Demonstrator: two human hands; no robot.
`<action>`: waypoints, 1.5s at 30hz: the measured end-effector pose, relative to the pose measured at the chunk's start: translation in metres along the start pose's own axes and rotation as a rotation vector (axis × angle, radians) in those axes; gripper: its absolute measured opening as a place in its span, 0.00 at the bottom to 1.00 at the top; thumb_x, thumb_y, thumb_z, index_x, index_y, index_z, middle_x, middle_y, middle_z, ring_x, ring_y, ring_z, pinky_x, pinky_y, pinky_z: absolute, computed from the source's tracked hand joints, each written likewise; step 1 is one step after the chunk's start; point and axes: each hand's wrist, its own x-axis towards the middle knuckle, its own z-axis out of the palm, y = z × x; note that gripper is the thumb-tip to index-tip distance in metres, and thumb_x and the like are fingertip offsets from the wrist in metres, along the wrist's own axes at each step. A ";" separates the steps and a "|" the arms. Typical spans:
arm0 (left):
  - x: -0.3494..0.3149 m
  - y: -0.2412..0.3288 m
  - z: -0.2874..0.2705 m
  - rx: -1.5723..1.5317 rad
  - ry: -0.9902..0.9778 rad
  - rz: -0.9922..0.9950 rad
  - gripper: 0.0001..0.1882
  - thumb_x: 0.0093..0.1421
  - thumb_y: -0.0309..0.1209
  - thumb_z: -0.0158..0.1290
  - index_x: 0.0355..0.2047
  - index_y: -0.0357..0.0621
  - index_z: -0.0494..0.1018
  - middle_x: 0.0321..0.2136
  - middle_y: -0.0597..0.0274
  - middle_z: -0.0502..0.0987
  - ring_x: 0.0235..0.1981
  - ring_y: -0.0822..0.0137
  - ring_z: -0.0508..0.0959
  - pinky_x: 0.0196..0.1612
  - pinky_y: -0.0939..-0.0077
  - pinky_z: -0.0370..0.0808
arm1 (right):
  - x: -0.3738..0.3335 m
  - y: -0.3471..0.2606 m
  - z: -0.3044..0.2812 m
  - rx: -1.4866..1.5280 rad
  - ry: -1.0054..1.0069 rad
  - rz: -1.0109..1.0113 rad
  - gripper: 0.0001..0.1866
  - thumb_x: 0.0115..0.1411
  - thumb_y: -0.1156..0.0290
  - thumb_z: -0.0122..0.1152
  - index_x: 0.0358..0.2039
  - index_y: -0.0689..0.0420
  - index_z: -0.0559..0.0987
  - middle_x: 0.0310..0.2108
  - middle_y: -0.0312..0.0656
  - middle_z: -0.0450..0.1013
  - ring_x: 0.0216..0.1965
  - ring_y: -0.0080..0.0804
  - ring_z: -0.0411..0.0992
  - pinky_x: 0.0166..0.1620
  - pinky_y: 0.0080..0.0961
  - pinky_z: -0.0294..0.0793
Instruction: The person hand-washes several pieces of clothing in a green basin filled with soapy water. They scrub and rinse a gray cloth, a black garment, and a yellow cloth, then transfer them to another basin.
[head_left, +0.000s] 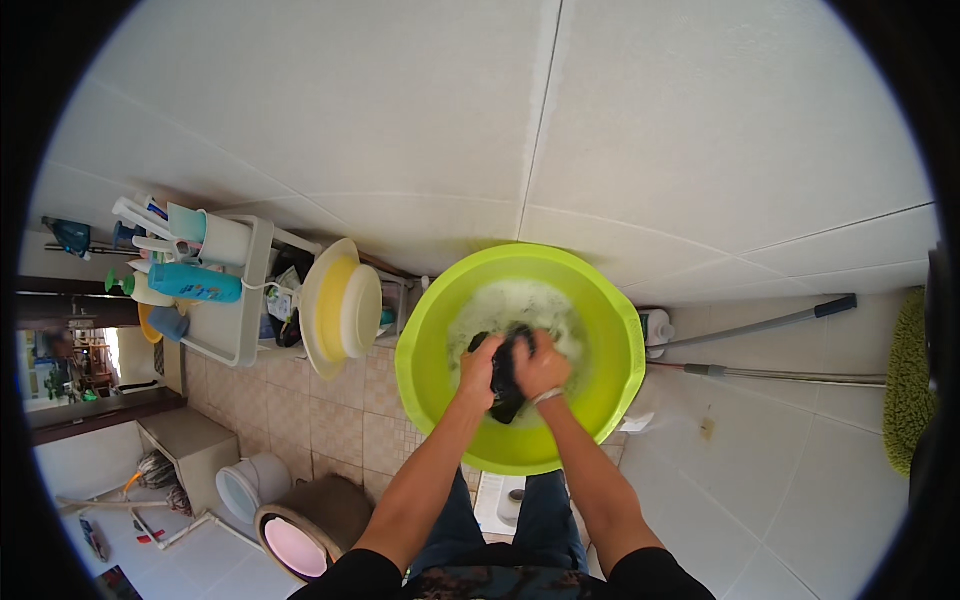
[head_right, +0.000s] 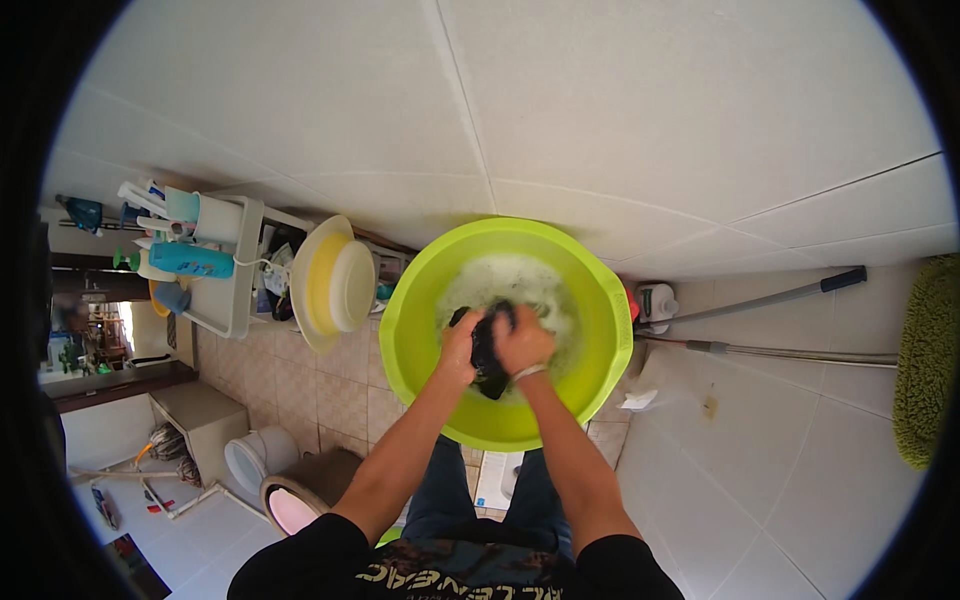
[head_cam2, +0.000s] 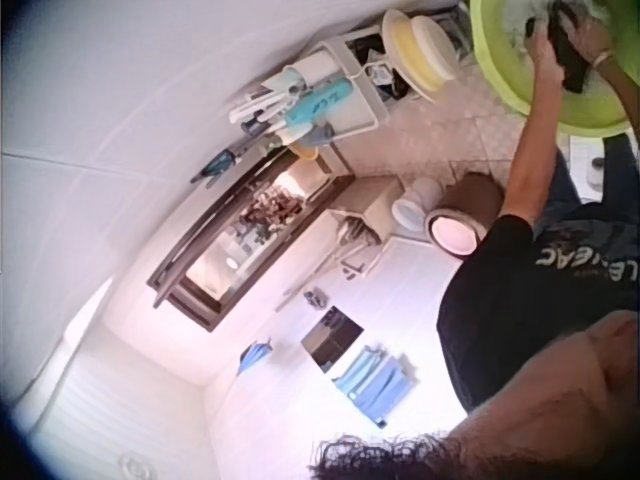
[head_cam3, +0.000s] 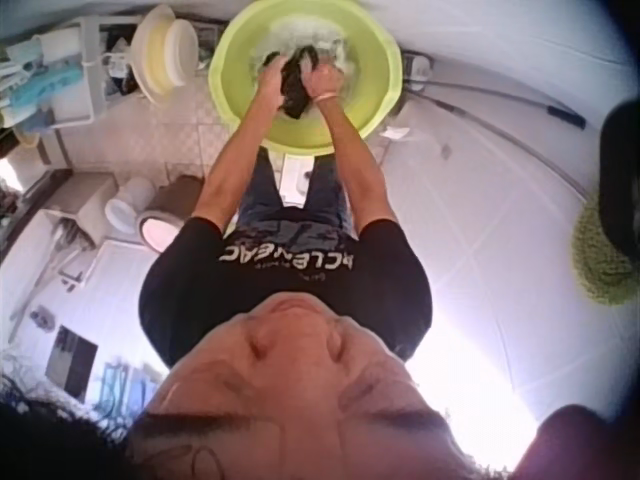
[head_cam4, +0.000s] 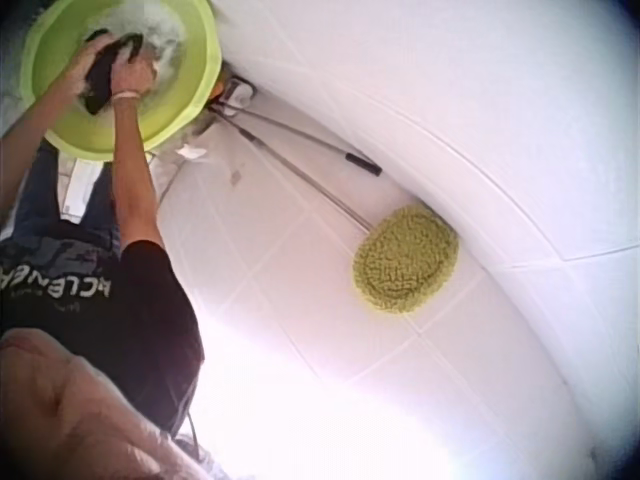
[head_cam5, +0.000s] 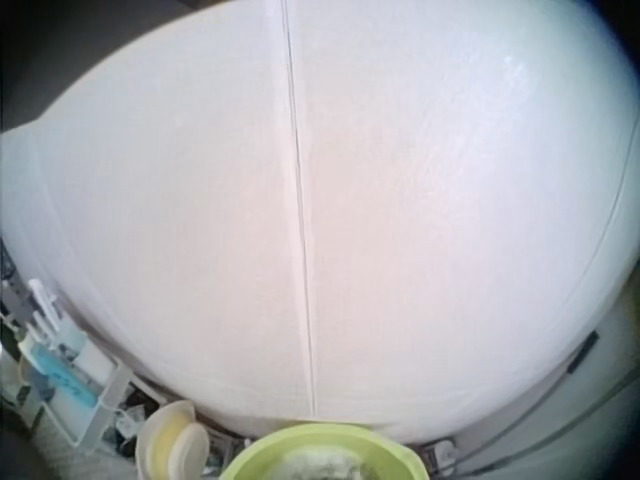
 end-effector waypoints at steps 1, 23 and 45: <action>-0.007 0.007 0.004 0.127 -0.026 0.039 0.16 0.61 0.39 0.61 0.43 0.42 0.77 0.40 0.57 0.78 0.40 0.64 0.80 0.39 0.64 0.79 | 0.013 0.023 0.001 -0.089 0.016 -0.046 0.16 0.57 0.52 0.61 0.36 0.50 0.80 0.35 0.50 0.77 0.31 0.51 0.75 0.41 0.49 0.73; 0.072 -0.009 -0.020 0.199 0.005 -0.027 0.23 0.59 0.47 0.59 0.45 0.42 0.76 0.42 0.56 0.77 0.45 0.57 0.75 0.45 0.61 0.76 | 0.021 0.021 0.064 0.346 -0.335 -0.074 0.08 0.59 0.77 0.53 0.30 0.57 0.81 0.31 0.44 0.75 0.34 0.39 0.75 0.40 0.30 0.75; 0.038 0.020 -0.012 1.413 0.148 0.539 0.41 0.67 0.47 0.54 0.73 0.54 0.46 0.65 0.39 0.56 0.59 0.45 0.69 0.56 0.48 0.70 | 0.038 0.050 -0.006 -0.295 -0.124 -0.046 0.22 0.66 0.43 0.50 0.52 0.41 0.74 0.51 0.45 0.73 0.51 0.53 0.71 0.46 0.55 0.72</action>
